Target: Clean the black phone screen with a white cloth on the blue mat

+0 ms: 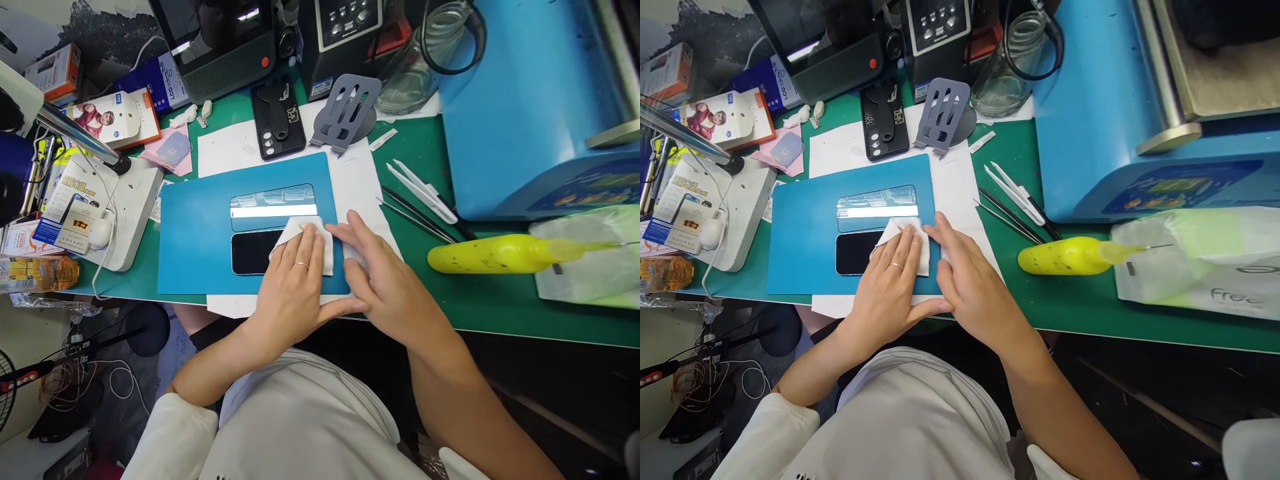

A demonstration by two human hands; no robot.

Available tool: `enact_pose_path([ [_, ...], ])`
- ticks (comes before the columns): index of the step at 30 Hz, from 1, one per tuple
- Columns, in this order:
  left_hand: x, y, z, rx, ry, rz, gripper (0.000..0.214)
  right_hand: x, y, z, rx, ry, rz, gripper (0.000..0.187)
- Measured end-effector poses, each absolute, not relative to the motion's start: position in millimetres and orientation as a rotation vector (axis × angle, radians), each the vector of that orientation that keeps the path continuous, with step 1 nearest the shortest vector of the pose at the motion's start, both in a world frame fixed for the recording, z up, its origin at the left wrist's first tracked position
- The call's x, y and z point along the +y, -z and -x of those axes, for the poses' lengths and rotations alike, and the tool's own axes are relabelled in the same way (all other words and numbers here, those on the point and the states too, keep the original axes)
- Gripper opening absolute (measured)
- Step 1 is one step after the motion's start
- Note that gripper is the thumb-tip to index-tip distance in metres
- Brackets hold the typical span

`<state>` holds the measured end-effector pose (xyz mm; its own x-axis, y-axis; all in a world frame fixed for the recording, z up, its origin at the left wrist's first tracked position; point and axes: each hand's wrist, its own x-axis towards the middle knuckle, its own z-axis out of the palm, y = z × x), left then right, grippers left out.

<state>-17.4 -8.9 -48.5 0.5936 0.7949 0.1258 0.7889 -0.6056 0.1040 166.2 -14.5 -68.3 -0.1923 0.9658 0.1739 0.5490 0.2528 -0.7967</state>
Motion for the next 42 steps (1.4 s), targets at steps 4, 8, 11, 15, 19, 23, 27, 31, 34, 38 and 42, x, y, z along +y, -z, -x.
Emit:
enact_pose_path([
  [4, -13.8, 50.0, 11.2, 1.36, -0.312, -2.799, 0.102, -15.8, 68.2, -166.4, -1.815, -0.807, 1.397, 0.069],
  [8, -32.1, 45.3, 29.3, 1.286, -0.286, -2.795, 0.102, -16.6, 63.0, -161.8, -1.878, -0.738, 1.382, 0.07],
  [11, -38.7, 36.7, 54.7, 1.298, -0.206, -2.732, 0.093, -16.0, 61.3, -161.1, -1.902, -0.714, 1.38, 0.071],
  [15, -41.1, 28.5, 90.2, 1.516, -0.136, -2.662, 0.085, -14.5, 61.3, -163.1, -1.944, -0.71, 1.353, 0.07],
  [19, -49.9, 27.1, 108.4, 1.604, -0.092, -2.658, 0.076, -14.0, 61.3, -163.8, -1.97, -0.682, 1.335, 0.072],
  [23, -56.9, 24.5, 107.9, 1.616, -0.073, -2.671, 0.073, -14.0, 61.9, -162.8, -1.974, -0.646, 1.34, 0.072],
  [27, -53.5, 27.0, 89.7, 1.51, -0.093, -2.72, 0.076, -13.6, 63.4, -162.1, -1.984, -0.634, 1.322, 0.072],
  [31, -45.9, 40.5, 52.6, 1.338, -0.18, -2.782, 0.082, -14.3, 65.5, -163.2, -1.951, -0.654, 1.308, 0.075],
  [34, -40.2, 48.9, 29.8, 1.248, -0.253, -2.807, 0.082, -15.3, 66.6, -165.0, -1.933, -0.68, 1.314, 0.074],
  [38, -35.6, 47.0, 35.3, 1.232, -0.302, -2.769, 0.074, -16.3, 66.1, -166.8, -1.922, -0.713, 1.329, 0.073],
  [42, -37.2, 38.5, 68.4, 1.319, -0.255, -2.706, 0.066, -16.6, 63.9, -165.4, -1.936, -0.715, 1.347, 0.073],
])
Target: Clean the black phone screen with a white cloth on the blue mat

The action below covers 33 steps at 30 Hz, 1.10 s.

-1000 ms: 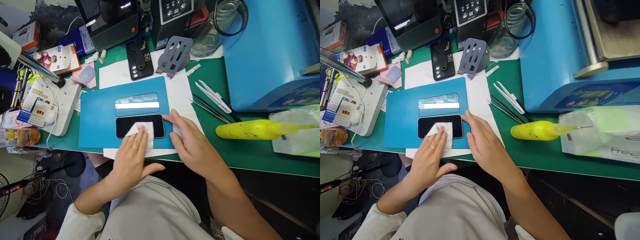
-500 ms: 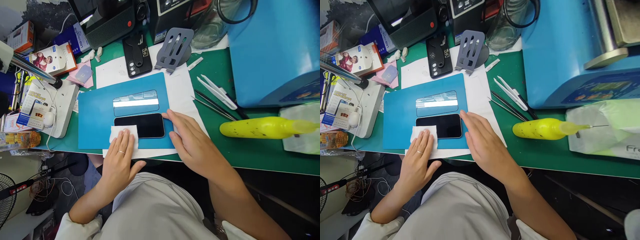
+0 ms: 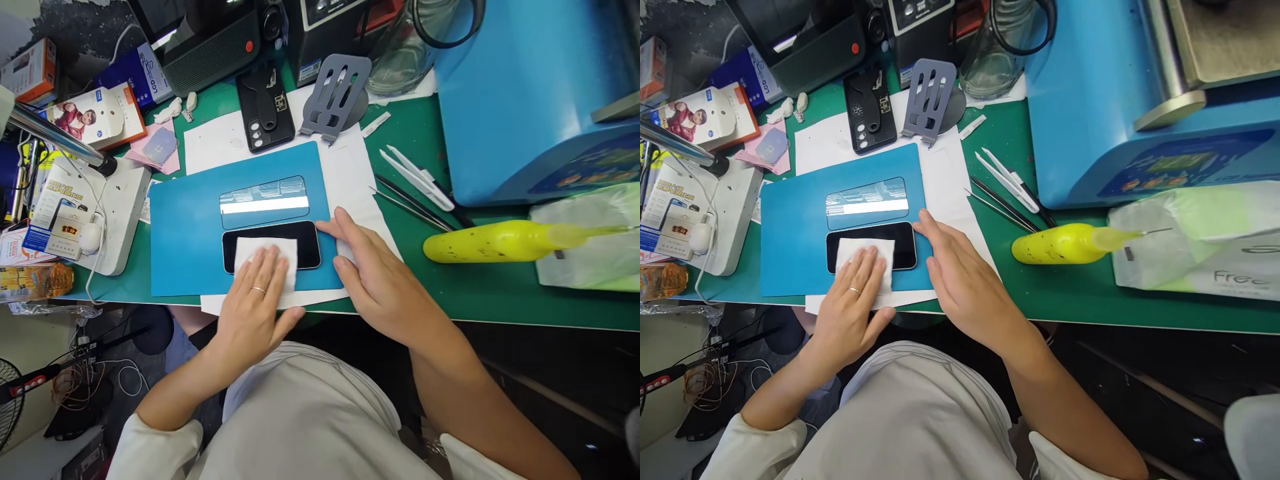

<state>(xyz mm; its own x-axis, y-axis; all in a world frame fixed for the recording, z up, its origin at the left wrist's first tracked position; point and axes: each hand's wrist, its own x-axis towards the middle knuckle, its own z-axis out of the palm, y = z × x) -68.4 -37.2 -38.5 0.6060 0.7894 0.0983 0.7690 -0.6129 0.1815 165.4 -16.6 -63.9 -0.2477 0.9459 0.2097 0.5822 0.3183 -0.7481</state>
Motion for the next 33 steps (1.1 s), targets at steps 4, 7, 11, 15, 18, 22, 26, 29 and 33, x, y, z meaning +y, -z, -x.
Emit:
enact_pose_path([
  [4, -39.3, 36.3, 78.3, 1.329, -0.215, -2.687, 0.068, -15.2, 63.0, -163.8, -1.95, -0.688, 1.332, 0.072],
  [7, -36.7, 41.0, 62.3, 1.254, -0.235, -2.723, 0.072, -14.5, 63.4, -163.9, -1.957, -0.678, 1.316, 0.072],
  [11, -31.2, 50.1, 39.9, 1.157, -0.288, -2.767, 0.074, -14.8, 63.9, -164.6, -1.956, -0.686, 1.335, 0.069],
  [15, -32.8, 49.6, 43.3, 1.162, -0.308, -2.781, 0.07, -15.6, 63.5, -164.8, -1.965, -0.696, 1.338, 0.069],
  [18, -36.6, 41.7, 58.8, 1.2, -0.271, -2.756, 0.065, -15.7, 62.0, -164.7, -1.959, -0.702, 1.337, 0.07],
  [22, -36.9, 33.1, 71.8, 1.217, -0.188, -2.706, 0.062, -14.5, 59.5, -164.6, -1.959, -0.712, 1.34, 0.069],
  [26, -32.0, 34.1, 62.6, 1.207, -0.179, -2.721, 0.063, -13.7, 59.0, -164.9, -1.953, -0.714, 1.33, 0.069],
  [29, -28.6, 36.4, 54.7, 1.175, -0.185, -2.751, 0.064, -13.9, 58.9, -165.0, -1.946, -0.728, 1.336, 0.07],
  [33, -29.1, 35.8, 61.3, 1.147, -0.175, -2.754, 0.062, -14.4, 58.3, -165.1, -1.947, -0.732, 1.353, 0.069],
])
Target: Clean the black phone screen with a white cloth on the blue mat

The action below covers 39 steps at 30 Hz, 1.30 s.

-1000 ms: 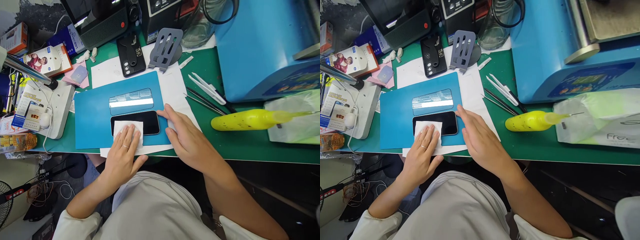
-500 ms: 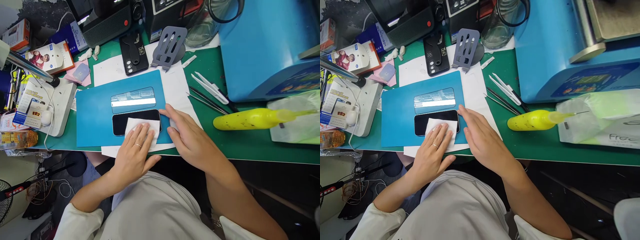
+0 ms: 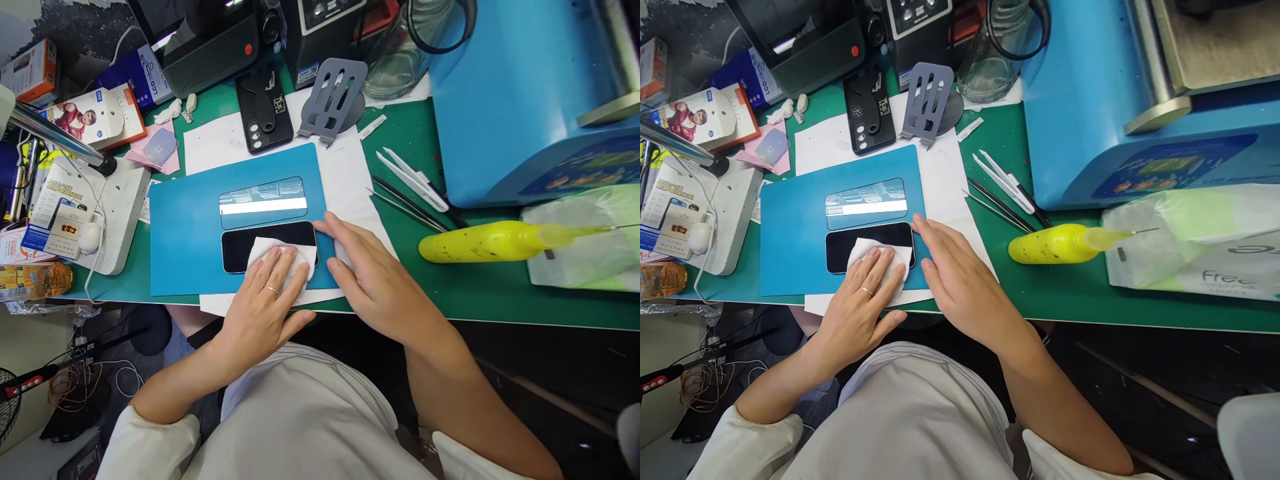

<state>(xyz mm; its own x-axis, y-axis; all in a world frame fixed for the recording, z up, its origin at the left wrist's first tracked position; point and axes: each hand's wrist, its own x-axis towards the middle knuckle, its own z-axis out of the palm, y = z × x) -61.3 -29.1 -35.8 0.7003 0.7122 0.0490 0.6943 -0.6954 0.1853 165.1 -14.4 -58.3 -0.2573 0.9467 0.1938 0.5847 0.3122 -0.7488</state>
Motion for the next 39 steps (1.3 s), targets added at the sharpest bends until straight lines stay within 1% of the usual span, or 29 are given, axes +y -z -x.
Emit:
enact_pose_path([
  [5, -30.4, 32.7, 70.0, 1.177, -0.119, -2.753, 0.064, -14.6, 59.7, -165.1, -1.956, -0.729, 1.344, 0.068],
  [10, -27.1, 35.9, 52.0, 1.159, -0.146, -2.808, 0.07, -14.7, 60.7, -164.4, -1.946, -0.712, 1.353, 0.068],
  [19, 2.0, 44.1, 24.2, 1.343, -0.211, -2.729, 0.083, -14.3, 63.8, -165.9, -1.945, -0.693, 1.363, 0.07],
  [22, 5.9, 42.8, 22.2, 1.371, -0.202, -2.715, 0.083, -14.4, 63.3, -165.8, -1.93, -0.706, 1.365, 0.071],
  [26, -9.8, 41.3, 26.8, 1.343, -0.212, -2.728, 0.085, -14.3, 60.7, -165.4, -1.934, -0.706, 1.365, 0.072],
  [33, -35.6, 38.4, 41.7, 1.275, -0.225, -2.702, 0.077, -13.8, 58.0, -165.0, -1.937, -0.712, 1.347, 0.072],
  [39, -16.7, 38.0, 30.9, 1.276, -0.206, -2.701, 0.079, -12.8, 59.6, -165.9, -1.939, -0.715, 1.363, 0.07],
])
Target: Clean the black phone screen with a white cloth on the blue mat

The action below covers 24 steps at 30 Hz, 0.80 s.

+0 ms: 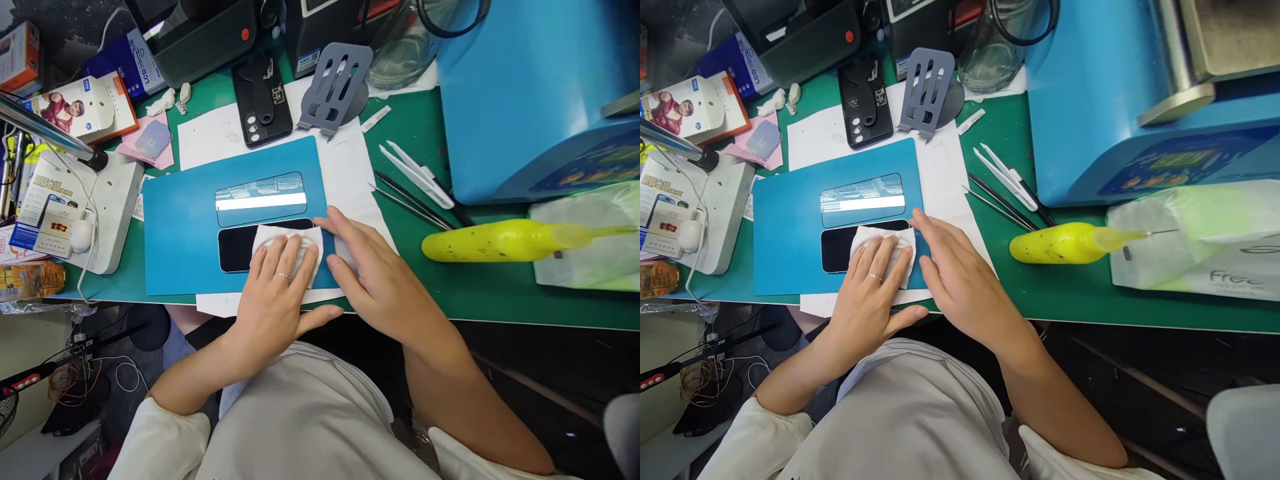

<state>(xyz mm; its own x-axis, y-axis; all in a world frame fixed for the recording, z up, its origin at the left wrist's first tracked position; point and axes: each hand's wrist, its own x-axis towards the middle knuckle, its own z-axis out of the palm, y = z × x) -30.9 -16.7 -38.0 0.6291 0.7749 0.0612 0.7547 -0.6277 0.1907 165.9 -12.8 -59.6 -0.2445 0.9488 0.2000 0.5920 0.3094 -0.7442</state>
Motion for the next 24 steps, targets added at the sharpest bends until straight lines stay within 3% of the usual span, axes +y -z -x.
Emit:
enact_pose_path([
  [24, -22.7, 39.0, 90.6, 1.613, -0.292, -2.589, 0.074, -20.6, 67.0, -165.6, -2.033, -0.62, 1.454, 0.065],
])
